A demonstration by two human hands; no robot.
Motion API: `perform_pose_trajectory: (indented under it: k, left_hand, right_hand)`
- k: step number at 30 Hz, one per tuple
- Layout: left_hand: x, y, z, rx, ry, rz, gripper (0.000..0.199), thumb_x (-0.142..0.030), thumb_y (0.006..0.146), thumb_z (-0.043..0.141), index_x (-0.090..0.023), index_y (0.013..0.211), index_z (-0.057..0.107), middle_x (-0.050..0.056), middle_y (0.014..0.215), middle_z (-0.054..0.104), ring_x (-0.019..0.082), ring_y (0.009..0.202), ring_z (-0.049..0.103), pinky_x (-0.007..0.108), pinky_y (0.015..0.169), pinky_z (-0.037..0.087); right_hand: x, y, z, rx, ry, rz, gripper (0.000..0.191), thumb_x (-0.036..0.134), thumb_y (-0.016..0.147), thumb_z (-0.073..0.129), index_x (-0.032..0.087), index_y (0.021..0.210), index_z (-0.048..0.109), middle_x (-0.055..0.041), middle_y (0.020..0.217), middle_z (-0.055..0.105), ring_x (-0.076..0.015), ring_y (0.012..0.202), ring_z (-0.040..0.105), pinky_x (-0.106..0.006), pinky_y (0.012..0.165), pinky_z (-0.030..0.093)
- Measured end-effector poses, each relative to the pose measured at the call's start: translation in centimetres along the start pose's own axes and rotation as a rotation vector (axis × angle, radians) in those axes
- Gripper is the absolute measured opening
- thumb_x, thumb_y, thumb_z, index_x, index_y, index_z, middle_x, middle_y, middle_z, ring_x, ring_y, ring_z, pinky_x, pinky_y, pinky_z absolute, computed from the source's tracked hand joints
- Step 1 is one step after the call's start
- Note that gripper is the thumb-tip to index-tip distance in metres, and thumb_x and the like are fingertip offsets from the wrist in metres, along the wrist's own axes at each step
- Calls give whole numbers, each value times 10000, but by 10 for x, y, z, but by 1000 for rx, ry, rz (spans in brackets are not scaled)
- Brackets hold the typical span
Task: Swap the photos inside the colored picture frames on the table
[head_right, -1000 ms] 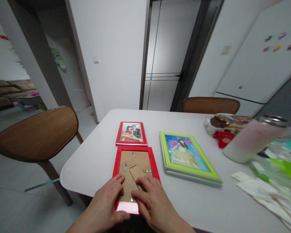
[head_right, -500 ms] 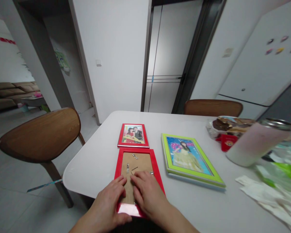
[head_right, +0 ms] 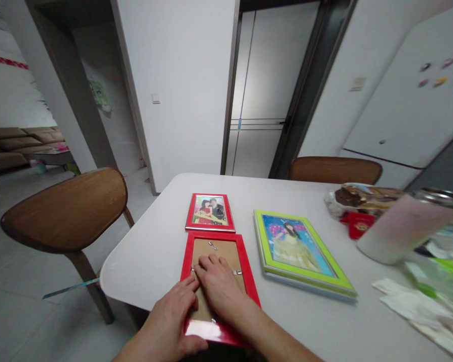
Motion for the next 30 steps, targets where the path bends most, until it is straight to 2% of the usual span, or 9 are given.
perform_pose_trajectory:
  k: [3,7,11,16,18,20,22,26,30]
  left_hand:
    - [1,-1,1,1,2,6,506,-365,441,761,-156,855,560,120,1270,408,247,1190,319,374,984,273]
    - [2,-3,4,9,11,11,459,-357,460,754,-157,831,572,114,1278,398,246,1201,300,374,991,257]
    - [3,-1,5,15,20,1,543,-344,459,753,-125,920,567,134,1278,392,255,1202,296,378,998,248]
    - [2,1,2,12,55,12,653,-356,459,750,-94,1015,529,165,1268,393,272,1190,314,400,984,272]
    - [0,5,6,30,99,44,591,-374,468,743,-108,960,551,178,1247,414,302,1169,340,456,961,288]
    - [-4,9,13,12,166,103,370,-347,598,674,-140,885,567,167,1221,447,310,1145,373,505,922,316]
    - [-8,12,21,-50,239,197,116,-241,752,534,-169,838,564,133,1188,492,282,1123,410,506,889,356]
    - [-6,8,26,-216,260,312,164,-106,810,412,-208,851,534,64,1104,578,205,1057,494,428,904,379]
    - [-6,0,3,-345,-6,305,65,-208,732,542,-223,789,514,65,1092,581,233,1019,520,432,899,373]
  right_hand:
    - [-13,5,-5,-59,51,76,262,202,808,378,197,985,572,-64,962,568,-164,893,473,-266,784,332]
    - [-47,18,-14,-178,48,293,251,217,788,396,153,938,586,-82,911,603,-161,839,523,-242,723,355]
    - [-73,33,-11,-202,32,420,212,248,765,421,154,755,611,-90,805,627,-181,733,550,-255,613,346]
    - [-87,38,-4,-244,74,529,211,280,757,428,161,753,602,-91,794,639,-178,711,561,-248,574,327]
    - [-88,38,-6,-270,112,539,193,274,741,446,159,734,600,-87,757,640,-174,684,563,-245,561,326]
    - [-86,37,-12,-304,161,519,192,274,737,447,158,697,596,-79,717,638,-166,660,561,-242,564,337]
    - [-83,30,-21,-340,220,477,219,284,749,427,160,673,592,-69,703,634,-158,662,561,-240,587,360]
    - [-86,-9,-39,-438,359,426,271,321,771,385,163,872,581,-68,877,624,-154,777,564,-241,681,409]
    - [-96,-67,-32,-671,997,635,379,426,717,469,178,997,533,-84,1011,595,-191,866,560,-307,753,427]
Point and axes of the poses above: each hand's wrist, its own y-axis towards the middle knuckle, its own z-axis out of the palm, x = y × z, the point moved 6 cm from there along y, towards the middle knuckle
